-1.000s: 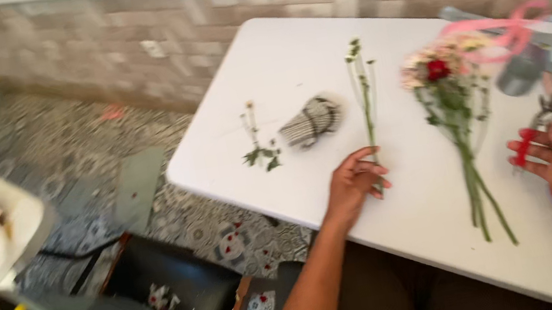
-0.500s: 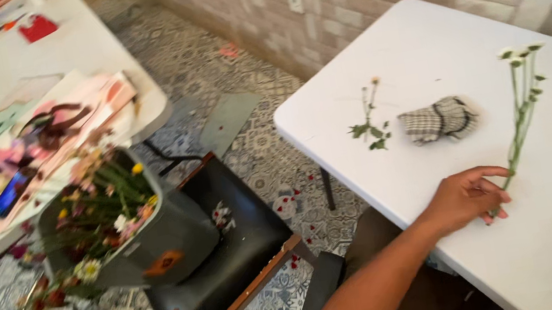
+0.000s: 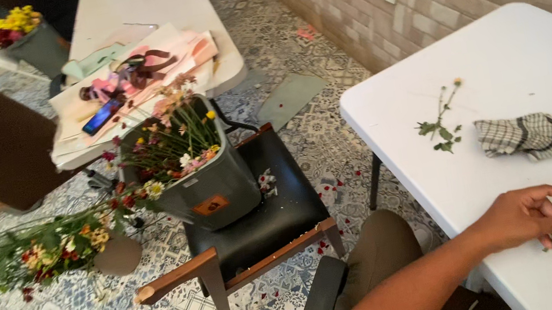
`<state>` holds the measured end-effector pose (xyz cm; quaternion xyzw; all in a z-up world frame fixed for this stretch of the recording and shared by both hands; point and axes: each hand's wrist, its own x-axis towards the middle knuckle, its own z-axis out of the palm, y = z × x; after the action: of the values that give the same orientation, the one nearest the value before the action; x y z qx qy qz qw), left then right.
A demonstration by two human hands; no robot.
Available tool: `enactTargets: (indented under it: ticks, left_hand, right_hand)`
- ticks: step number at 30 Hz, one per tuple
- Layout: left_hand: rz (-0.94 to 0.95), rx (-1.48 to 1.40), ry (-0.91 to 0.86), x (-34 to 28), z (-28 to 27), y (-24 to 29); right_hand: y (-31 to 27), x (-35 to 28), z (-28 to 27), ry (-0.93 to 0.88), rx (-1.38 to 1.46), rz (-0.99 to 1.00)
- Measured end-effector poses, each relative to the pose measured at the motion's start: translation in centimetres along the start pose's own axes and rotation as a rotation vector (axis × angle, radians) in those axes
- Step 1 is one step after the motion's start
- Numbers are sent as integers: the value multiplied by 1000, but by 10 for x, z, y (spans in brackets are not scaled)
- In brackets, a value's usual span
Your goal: The person selects flowers from a bucket and places them on a table, then uses shears to trim the stems of the flowers before gathering them together into a small bunch.
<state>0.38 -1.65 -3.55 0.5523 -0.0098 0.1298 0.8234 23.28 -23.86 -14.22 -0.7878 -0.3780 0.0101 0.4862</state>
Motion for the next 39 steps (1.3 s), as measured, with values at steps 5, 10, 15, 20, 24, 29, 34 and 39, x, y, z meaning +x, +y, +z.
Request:
enactTargets:
  ticks: [5, 10, 15, 20, 24, 29, 34, 39]
  left_hand:
    - [32, -46, -55, 6, -8, -14]
    - [31, -9, -16, -2, -3, -4]
    - [66, -4, 1, -6, 7, 2]
    - [-15, 74, 65, -16, 16, 32]
    - [-93, 113, 105, -18, 21, 44]
    - [-86, 85, 89, -22, 22, 49]
    - [-63, 51, 44, -15, 14, 34]
    - [-64, -8, -19, 7, 4, -9]
  right_hand:
    - [41, 0, 32, 18, 83, 109]
    - [97, 16, 51, 52, 167, -56]
    - [-13, -18, 39, 57, 235, 171]
    - [-30, -22, 36, 69, 32, -6]
    - [-63, -19, 25, 54, -38, -31]
    - [-54, -13, 29, 71, -171, 23]
    - [-83, -18, 9, 61, -286, -180]
    - [-165, -26, -19, 12, -517, -110]
